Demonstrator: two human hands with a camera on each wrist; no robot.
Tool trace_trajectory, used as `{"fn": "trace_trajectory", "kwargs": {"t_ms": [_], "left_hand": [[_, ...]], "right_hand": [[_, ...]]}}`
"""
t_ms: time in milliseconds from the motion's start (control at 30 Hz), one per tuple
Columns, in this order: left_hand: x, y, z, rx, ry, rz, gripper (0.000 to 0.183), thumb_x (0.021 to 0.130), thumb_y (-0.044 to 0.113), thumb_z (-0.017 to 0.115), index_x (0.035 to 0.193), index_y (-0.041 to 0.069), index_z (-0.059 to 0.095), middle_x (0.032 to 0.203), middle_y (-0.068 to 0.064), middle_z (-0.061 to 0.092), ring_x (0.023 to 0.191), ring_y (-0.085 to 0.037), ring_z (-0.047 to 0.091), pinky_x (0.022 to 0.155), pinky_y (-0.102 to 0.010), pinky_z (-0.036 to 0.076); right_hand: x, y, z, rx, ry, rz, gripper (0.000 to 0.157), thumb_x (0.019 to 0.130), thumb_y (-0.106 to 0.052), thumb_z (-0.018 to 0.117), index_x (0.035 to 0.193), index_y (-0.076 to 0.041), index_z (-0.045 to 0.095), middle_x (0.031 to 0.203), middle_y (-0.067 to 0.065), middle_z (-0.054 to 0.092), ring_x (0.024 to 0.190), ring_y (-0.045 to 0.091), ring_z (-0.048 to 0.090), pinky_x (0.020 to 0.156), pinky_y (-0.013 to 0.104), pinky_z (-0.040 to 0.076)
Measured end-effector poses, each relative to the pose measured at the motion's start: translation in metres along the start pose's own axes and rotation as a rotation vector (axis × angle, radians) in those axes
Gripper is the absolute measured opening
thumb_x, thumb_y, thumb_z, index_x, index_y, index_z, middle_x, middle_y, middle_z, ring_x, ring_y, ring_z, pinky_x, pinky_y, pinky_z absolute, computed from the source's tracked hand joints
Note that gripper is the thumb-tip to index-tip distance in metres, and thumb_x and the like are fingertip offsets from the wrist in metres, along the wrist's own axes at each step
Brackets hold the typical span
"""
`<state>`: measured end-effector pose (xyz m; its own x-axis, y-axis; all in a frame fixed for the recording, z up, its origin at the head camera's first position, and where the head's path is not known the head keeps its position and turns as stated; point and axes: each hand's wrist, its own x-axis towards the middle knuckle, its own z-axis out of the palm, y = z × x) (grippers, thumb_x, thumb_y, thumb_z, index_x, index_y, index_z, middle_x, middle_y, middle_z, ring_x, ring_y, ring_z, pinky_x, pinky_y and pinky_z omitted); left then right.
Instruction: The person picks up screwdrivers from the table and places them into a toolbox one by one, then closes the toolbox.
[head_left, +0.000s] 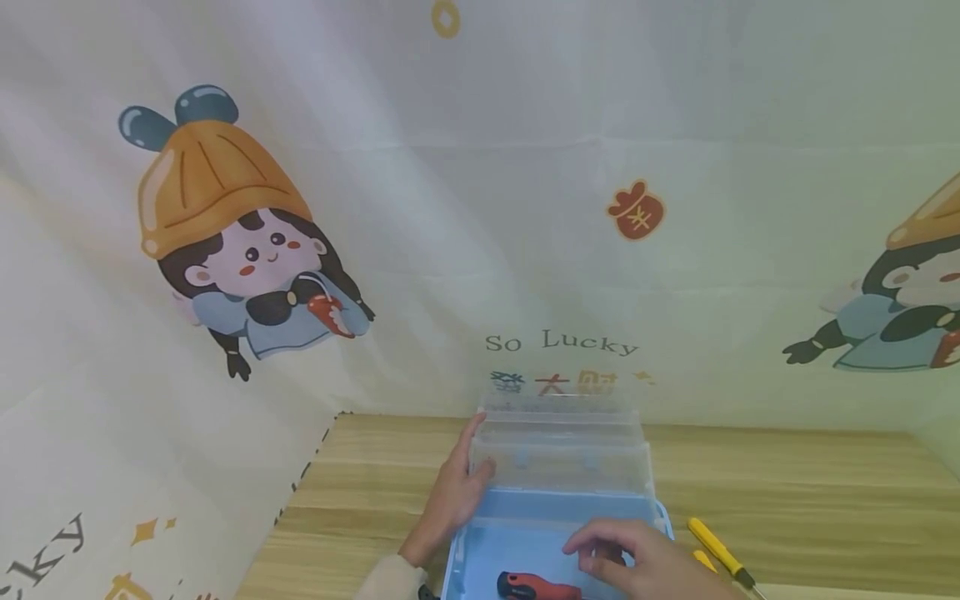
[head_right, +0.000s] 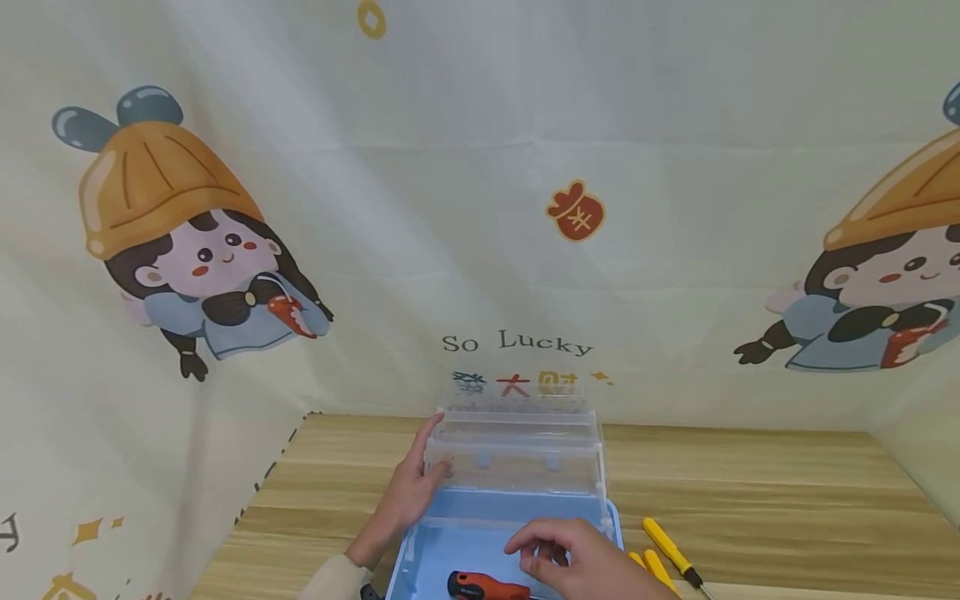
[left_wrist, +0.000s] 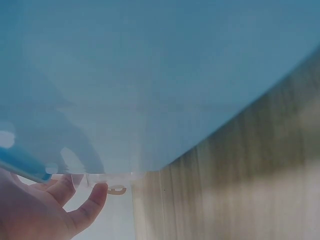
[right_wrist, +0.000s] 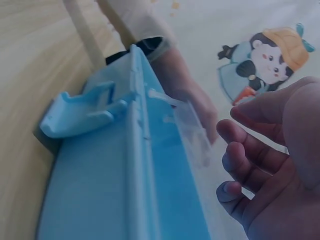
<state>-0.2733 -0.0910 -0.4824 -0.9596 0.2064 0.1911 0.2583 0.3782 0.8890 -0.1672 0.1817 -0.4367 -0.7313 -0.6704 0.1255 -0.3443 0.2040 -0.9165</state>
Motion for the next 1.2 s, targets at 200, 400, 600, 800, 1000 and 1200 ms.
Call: {"fn": "trace_trajectory", "kwargs": {"t_ms": [200,400,600,800,1000,1200], "left_hand": [[0.000,0.002,0.000,0.014,0.012,-0.015,0.066,0.100,0.018,0.052,0.153,0.047,0.023,0.161,-0.002,0.030,0.145,-0.035,0.032,0.114,-0.065,0.026],[-0.001,0.002,0.000,0.015,0.011,-0.012,0.066,0.101,0.016,0.051,0.153,0.046,0.023,0.161,-0.002,0.031,0.145,-0.036,0.032,0.114,-0.065,0.026],[-0.001,0.002,0.000,0.020,0.005,0.001,0.066,0.101,0.016,0.050,0.153,0.046,0.023,0.162,0.000,0.030,0.146,-0.035,0.032,0.114,-0.064,0.026],[-0.001,0.002,0.000,0.018,0.005,0.005,0.066,0.101,0.014,0.050,0.153,0.045,0.023,0.161,-0.001,0.031,0.145,-0.035,0.033,0.114,-0.064,0.027],[0.000,0.002,0.000,0.016,0.006,0.000,0.066,0.101,0.014,0.050,0.153,0.045,0.023,0.161,-0.002,0.031,0.145,-0.036,0.033,0.113,-0.066,0.027],[-0.001,0.003,0.000,0.011,0.004,0.004,0.065,0.101,0.015,0.051,0.153,0.045,0.024,0.161,-0.001,0.031,0.145,-0.035,0.032,0.113,-0.065,0.026]], "right_hand": [[-0.014,-0.002,-0.014,-0.022,0.092,-0.009,0.023,0.103,-0.016,0.052,0.120,-0.011,0.067,0.115,-0.005,0.069,0.094,0.008,0.063,0.076,0.024,0.054],[-0.026,0.001,-0.027,-0.045,0.137,-0.056,0.025,0.103,-0.009,0.049,0.122,-0.005,0.065,0.115,-0.007,0.068,0.096,0.005,0.063,0.077,0.024,0.054],[-0.035,0.003,-0.040,-0.064,0.187,0.094,0.026,0.103,-0.017,0.051,0.122,-0.005,0.065,0.121,0.007,0.067,0.101,0.003,0.061,0.081,0.020,0.052],[-0.044,0.008,-0.048,-0.089,0.239,0.118,0.029,0.103,-0.018,0.052,0.125,-0.003,0.063,0.125,0.018,0.064,0.108,0.004,0.061,0.087,0.019,0.052],[-0.050,0.018,-0.056,-0.076,0.287,0.096,0.030,0.104,-0.013,0.049,0.126,0.005,0.060,0.126,0.016,0.064,0.107,0.002,0.062,0.086,0.025,0.057],[-0.056,0.029,-0.063,-0.132,0.337,0.043,0.027,0.103,-0.008,0.049,0.124,0.005,0.061,0.123,-0.003,0.067,0.107,-0.001,0.062,0.085,0.019,0.054]]}}
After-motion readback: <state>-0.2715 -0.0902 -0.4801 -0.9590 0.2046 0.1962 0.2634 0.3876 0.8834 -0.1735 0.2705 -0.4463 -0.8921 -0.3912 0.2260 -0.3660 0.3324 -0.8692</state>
